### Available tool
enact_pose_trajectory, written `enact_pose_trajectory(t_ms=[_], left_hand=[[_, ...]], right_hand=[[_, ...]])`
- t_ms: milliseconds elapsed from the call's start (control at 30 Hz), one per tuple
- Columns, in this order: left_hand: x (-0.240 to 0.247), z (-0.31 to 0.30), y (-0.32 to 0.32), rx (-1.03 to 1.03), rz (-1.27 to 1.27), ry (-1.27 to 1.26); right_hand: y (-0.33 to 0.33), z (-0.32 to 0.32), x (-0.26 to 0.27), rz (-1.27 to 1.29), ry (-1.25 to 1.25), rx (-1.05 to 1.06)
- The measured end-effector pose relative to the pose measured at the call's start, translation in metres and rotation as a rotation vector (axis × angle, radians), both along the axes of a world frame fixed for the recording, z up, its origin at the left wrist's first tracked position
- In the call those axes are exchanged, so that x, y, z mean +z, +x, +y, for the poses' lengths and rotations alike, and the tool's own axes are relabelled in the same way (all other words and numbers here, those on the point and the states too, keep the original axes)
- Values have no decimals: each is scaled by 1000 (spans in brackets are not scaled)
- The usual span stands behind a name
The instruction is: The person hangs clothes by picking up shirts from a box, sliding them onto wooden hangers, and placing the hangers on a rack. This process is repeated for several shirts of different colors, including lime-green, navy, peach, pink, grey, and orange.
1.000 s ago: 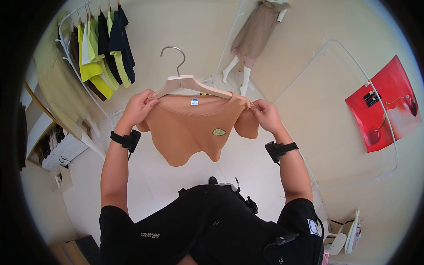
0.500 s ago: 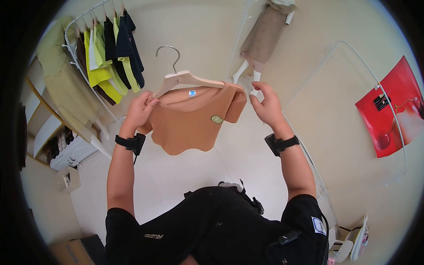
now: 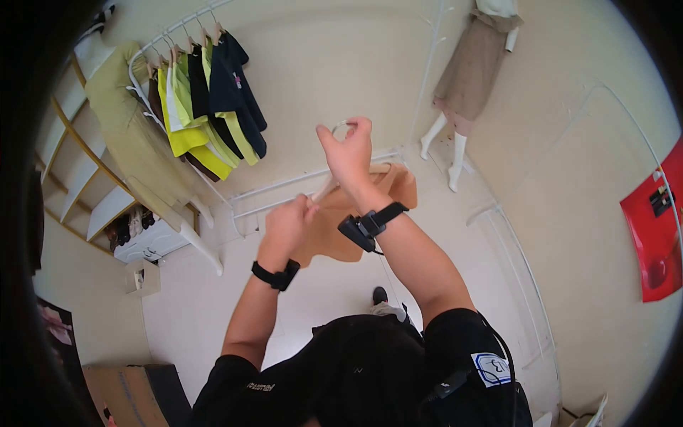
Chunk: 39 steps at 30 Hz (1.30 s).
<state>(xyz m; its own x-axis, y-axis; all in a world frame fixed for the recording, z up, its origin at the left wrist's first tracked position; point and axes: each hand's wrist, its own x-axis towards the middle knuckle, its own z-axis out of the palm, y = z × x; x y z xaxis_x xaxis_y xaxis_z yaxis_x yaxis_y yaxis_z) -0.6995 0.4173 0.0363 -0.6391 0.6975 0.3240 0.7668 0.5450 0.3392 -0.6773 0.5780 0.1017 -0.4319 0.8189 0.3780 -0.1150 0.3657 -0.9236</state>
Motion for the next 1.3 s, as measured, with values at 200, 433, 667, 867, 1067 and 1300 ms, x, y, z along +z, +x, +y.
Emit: enact_pose_trajectory(t_ms=[200,433,667,867,1067,1300], left_hand=[[-29,38,9,70,-151,-79],[-31,48,-18,46,-255,-186],[19,34,-47,-219,-377,-203],[0,49,-94,-263,-397,-117],[3,68,-164,-64,-320,17],[15,88,-248,254,-189,101]], right_hand=[[-18,39,-38,-85,-105,222],[-23,102,-33,-122,-476,913],[-38,160,20,-373,-374,1955],[-106,175,29,-546,-147,2268],[-157,229,31,-143,-57,1356],[-170,297,-62,188,-400,696]])
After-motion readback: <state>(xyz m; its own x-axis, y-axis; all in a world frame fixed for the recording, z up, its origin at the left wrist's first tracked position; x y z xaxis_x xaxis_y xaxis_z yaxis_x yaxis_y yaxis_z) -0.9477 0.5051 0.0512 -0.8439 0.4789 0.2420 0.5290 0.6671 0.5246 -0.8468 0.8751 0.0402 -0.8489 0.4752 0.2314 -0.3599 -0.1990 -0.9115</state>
